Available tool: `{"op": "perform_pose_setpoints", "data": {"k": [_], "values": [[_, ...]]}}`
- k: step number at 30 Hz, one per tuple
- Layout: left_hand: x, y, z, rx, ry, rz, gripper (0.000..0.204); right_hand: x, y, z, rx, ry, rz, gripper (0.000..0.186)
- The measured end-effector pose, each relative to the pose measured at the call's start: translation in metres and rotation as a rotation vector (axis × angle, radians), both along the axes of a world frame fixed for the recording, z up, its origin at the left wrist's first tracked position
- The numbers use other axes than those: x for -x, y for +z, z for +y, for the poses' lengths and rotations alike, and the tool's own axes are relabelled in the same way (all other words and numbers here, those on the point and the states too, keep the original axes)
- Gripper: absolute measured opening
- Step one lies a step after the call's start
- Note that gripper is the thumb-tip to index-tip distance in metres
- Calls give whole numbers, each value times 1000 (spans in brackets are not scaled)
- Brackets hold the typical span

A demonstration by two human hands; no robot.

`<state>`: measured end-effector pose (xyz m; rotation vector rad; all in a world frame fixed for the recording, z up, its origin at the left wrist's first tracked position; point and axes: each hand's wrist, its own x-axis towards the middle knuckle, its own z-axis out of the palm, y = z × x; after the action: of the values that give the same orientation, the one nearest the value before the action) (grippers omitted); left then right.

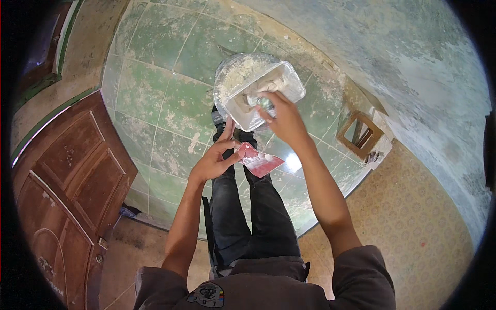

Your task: The person applies plaster or wall putty from a plastic container onto a damaged wall surface, smoothing it with a putty knife.

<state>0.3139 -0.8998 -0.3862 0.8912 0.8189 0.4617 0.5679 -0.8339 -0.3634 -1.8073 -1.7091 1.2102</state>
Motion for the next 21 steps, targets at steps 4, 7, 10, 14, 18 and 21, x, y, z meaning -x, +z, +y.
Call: {"op": "perform_pose_setpoints", "data": {"k": [4,7,10,14,18,21], "values": [[-4,10,4,-60,-27,90,14,-3,24,9,9,-67,44,38],[-6,8,2,-102,37,21,19,9,5,-2,-71,75,47,37],[-6,12,1,-84,36,71,19,6,18,9,-6,87,28,35],[-11,16,2,-119,49,111,18,6,14,18,53,78,92,36],[-12,21,2,-265,77,173,14,14,-1,10,17,112,58,36],[-13,36,14,-289,10,214,14,10,16,17,20,40,74,33]]}}
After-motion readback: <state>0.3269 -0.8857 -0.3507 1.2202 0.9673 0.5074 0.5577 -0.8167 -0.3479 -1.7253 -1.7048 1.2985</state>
